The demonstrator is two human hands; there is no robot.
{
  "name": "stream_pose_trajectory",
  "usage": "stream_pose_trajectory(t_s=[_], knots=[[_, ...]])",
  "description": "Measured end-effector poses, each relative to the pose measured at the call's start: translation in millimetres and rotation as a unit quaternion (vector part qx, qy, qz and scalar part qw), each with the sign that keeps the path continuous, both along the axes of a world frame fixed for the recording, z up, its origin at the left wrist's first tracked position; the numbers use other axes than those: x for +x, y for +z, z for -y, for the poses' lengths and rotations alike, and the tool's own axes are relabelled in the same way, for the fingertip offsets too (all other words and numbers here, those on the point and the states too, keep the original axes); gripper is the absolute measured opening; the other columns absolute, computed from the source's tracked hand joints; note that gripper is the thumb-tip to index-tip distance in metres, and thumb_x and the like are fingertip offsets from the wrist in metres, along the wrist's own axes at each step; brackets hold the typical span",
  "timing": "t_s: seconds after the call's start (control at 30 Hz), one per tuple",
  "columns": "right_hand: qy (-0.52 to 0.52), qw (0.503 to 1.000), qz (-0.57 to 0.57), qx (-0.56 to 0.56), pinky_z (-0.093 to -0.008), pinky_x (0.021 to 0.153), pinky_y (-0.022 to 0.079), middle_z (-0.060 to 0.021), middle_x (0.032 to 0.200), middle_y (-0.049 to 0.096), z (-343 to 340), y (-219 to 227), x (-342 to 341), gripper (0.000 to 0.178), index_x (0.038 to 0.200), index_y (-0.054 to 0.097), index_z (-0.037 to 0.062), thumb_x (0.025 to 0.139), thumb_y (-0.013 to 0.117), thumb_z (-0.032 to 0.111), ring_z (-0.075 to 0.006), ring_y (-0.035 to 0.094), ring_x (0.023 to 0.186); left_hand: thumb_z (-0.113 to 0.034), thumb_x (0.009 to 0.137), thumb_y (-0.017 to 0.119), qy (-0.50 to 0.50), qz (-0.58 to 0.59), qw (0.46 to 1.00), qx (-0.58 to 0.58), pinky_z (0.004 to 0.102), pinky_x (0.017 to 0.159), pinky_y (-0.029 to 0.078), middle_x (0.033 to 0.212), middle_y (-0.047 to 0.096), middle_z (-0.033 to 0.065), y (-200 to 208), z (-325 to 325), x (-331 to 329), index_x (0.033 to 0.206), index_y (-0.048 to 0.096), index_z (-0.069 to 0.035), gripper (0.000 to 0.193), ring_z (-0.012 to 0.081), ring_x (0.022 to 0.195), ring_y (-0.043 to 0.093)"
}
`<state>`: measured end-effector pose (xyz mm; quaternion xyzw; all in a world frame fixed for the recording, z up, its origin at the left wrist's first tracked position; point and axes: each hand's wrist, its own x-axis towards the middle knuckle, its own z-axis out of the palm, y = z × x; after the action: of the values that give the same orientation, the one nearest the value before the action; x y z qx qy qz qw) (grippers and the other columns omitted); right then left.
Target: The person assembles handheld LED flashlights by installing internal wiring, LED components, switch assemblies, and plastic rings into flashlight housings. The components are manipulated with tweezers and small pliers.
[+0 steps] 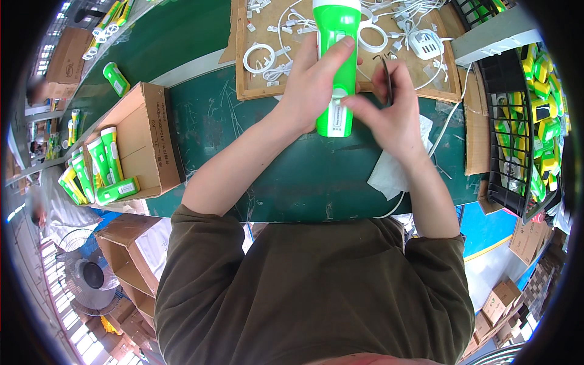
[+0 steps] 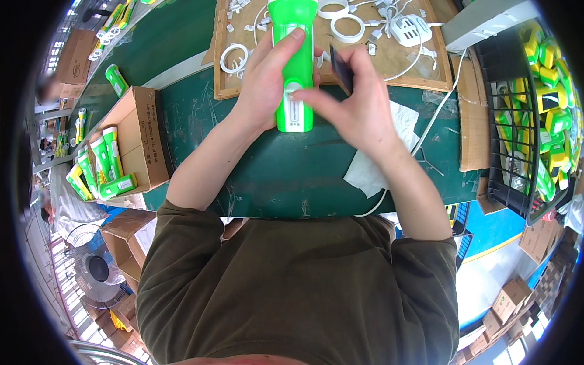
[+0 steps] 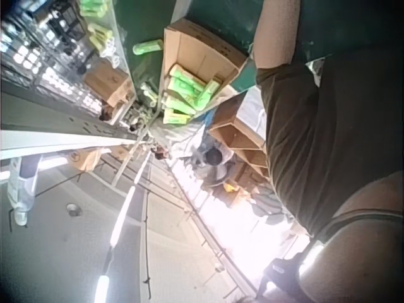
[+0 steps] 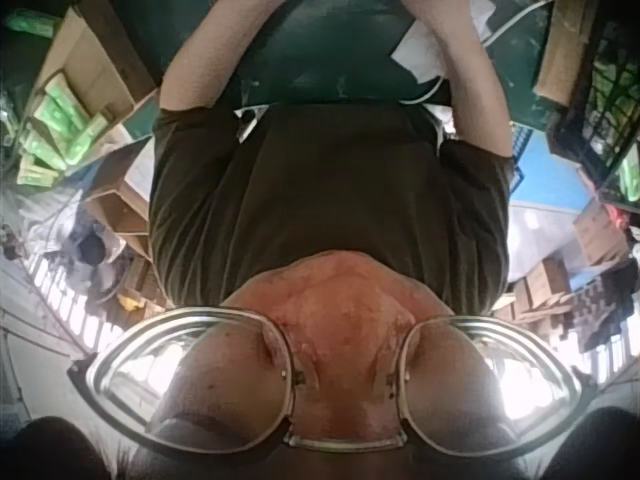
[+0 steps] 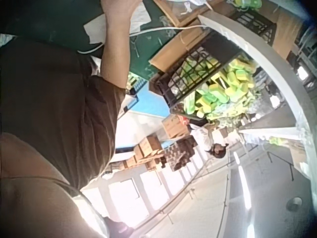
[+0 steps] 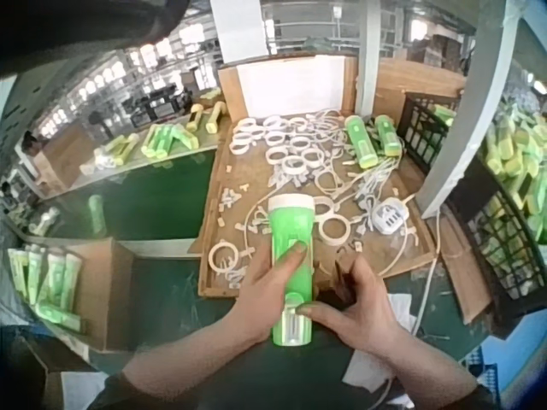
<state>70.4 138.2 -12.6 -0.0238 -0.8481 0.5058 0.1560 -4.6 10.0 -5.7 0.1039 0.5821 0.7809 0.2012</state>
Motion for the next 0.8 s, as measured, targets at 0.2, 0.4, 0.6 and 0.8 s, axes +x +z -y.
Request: stream_pose_trajectory(t_s=[0.2,0.4,0.6,0.8], knots=[[-0.043,0.979,-0.057,0.191,-0.0370,0.060,0.047,-0.0121,0.075,0.060,-34.5,-15.1,-14.2,0.034,0.082,0.053,0.0019,0.072,0.079,0.023,-0.0306,0.058,0.066,-0.041,0.094,0.048,-0.045,0.028,0.998,0.016,0.0295,0.047,0.049,0.074,0.058,0.0099,10.1,11.3,-13.7,0.097,0.051,-0.001,0.040,0.0171,0.055,0.060],[-0.030,0.989,-0.034,0.142,-0.0347,0.061,0.049,-0.0105,0.076,0.065,-30.8,-9.3,-11.5,0.021,0.085,0.054,0.0015,0.078,0.072,0.009,-0.0277,0.062,0.067,-0.045,0.095,0.042,-0.050,0.024,0.998,0.005,0.0318,0.054,0.051,0.076,0.059,0.0104,6.1,16.2,-19.1,0.099,0.051,-0.002,0.045,0.0178,0.061,0.062],[-0.028,0.991,-0.121,-0.038,-0.0256,0.065,0.049,-0.0096,0.085,0.067,-28.6,-7.5,-8.4,0.019,0.085,0.049,0.0011,0.081,0.068,-0.003,-0.0134,0.061,0.070,-0.057,0.095,0.034,-0.089,0.080,0.989,0.089,0.0331,0.063,0.051,0.080,0.061,0.0093,10.9,16.9,-16.5,0.106,0.052,-0.006,0.055,0.0175,0.071,0.062],[0.023,0.958,-0.243,-0.151,-0.0240,0.071,0.051,-0.0110,0.090,0.066,-21.9,-2.4,0.9,0.027,0.096,0.053,-0.0005,0.078,0.071,-0.005,-0.0115,0.062,0.076,-0.062,0.095,0.023,-0.161,0.118,0.966,0.164,0.0297,0.059,0.048,0.081,0.056,0.0055,2.3,10.9,-16.0,0.115,0.051,-0.006,0.066,0.0138,0.066,0.058]])
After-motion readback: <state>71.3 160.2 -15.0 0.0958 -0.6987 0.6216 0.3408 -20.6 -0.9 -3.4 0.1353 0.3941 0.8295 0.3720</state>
